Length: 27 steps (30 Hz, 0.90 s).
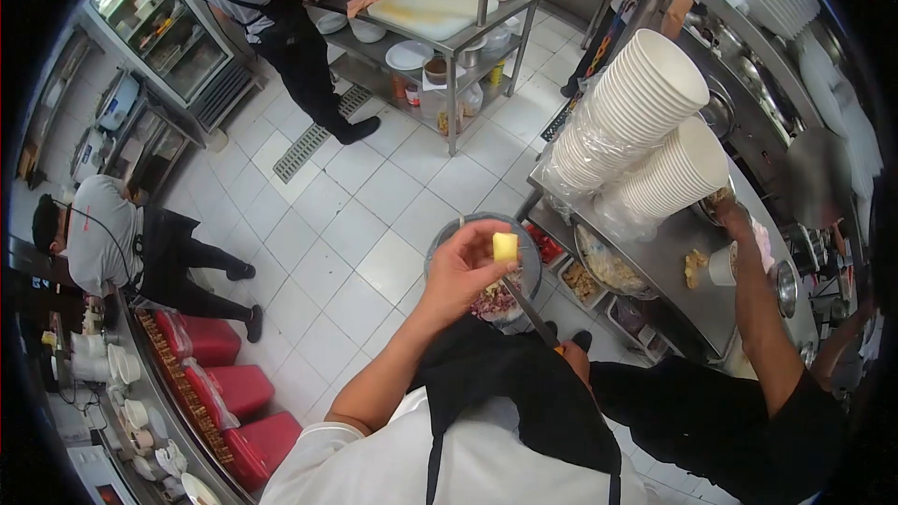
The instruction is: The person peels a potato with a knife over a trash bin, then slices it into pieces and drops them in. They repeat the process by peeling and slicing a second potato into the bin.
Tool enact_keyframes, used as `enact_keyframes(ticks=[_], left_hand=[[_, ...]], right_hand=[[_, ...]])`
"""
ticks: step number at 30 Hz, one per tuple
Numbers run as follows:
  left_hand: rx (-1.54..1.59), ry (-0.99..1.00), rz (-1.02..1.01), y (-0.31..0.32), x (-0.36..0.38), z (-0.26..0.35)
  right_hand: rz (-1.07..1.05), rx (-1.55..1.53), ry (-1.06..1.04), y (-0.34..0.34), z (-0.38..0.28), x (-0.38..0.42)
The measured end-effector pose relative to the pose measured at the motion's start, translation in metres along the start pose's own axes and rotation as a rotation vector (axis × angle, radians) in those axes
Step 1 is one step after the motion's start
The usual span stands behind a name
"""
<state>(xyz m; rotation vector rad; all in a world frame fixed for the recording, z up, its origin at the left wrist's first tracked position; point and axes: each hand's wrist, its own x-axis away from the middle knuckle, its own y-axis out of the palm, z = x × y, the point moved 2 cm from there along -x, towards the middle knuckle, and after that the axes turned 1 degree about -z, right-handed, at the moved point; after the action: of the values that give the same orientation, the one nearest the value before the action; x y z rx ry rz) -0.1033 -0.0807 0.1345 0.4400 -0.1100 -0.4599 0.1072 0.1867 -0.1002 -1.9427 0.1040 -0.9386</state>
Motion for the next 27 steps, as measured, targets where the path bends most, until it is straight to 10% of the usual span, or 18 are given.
enact_keyframes(ticks=[22, 27], left_hand=[[-0.835, 0.319, -0.021, 0.053, -0.027, 0.019], [-0.172, -0.259, -0.352, 0.081, -0.046, 0.001]], right_hand=[[-0.039, -0.042, -0.063, 0.017, 0.010, -0.006], [-0.034, 0.022, -0.091, 0.022, 0.009, -0.008]])
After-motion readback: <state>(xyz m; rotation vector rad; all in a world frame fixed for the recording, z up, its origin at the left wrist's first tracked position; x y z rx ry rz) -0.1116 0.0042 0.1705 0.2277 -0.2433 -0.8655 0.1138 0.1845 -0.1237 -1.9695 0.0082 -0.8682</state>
